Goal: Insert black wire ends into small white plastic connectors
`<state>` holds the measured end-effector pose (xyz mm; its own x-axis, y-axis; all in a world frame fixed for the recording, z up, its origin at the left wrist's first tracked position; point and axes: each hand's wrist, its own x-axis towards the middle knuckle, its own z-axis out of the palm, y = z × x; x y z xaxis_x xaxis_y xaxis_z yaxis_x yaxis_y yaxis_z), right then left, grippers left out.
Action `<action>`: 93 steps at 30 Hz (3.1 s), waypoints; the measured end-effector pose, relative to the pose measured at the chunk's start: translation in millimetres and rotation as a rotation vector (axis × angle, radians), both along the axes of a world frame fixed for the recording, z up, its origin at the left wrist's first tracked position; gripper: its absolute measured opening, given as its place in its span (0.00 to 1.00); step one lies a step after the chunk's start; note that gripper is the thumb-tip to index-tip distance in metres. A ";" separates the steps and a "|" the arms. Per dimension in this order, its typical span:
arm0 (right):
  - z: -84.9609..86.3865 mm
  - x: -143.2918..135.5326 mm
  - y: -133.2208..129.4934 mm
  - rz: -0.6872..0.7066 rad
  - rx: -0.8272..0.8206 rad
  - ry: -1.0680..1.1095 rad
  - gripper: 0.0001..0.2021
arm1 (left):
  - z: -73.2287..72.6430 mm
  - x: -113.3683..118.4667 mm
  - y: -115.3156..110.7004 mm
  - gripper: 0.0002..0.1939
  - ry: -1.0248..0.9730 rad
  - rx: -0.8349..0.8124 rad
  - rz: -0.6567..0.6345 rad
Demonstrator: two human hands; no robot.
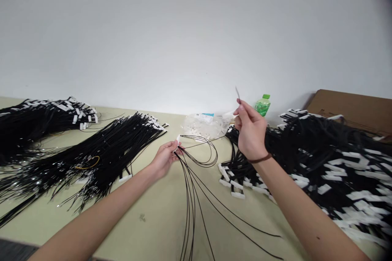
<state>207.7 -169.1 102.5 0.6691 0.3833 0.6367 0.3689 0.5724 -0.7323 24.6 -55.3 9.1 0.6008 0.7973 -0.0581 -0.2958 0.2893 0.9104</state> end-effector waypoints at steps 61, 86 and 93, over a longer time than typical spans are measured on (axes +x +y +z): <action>-42.6 -50.0 7.4 -0.174 -0.247 -0.999 0.03 | 15.1 -0.6 -25.1 0.11 -0.047 0.208 -0.160; -45.3 -47.6 9.8 0.184 -0.441 -0.888 0.04 | 17.0 -1.4 -26.1 0.11 0.030 0.273 -0.194; -47.5 -45.2 8.0 0.012 -0.360 -1.227 0.13 | 14.1 -1.2 -19.0 0.11 -0.006 0.194 -0.070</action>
<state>162.4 -161.1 55.0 -0.2855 0.6641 0.6910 0.9065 0.4211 -0.0302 23.5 -74.3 23.2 0.6552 0.7494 0.0956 -0.2864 0.1292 0.9494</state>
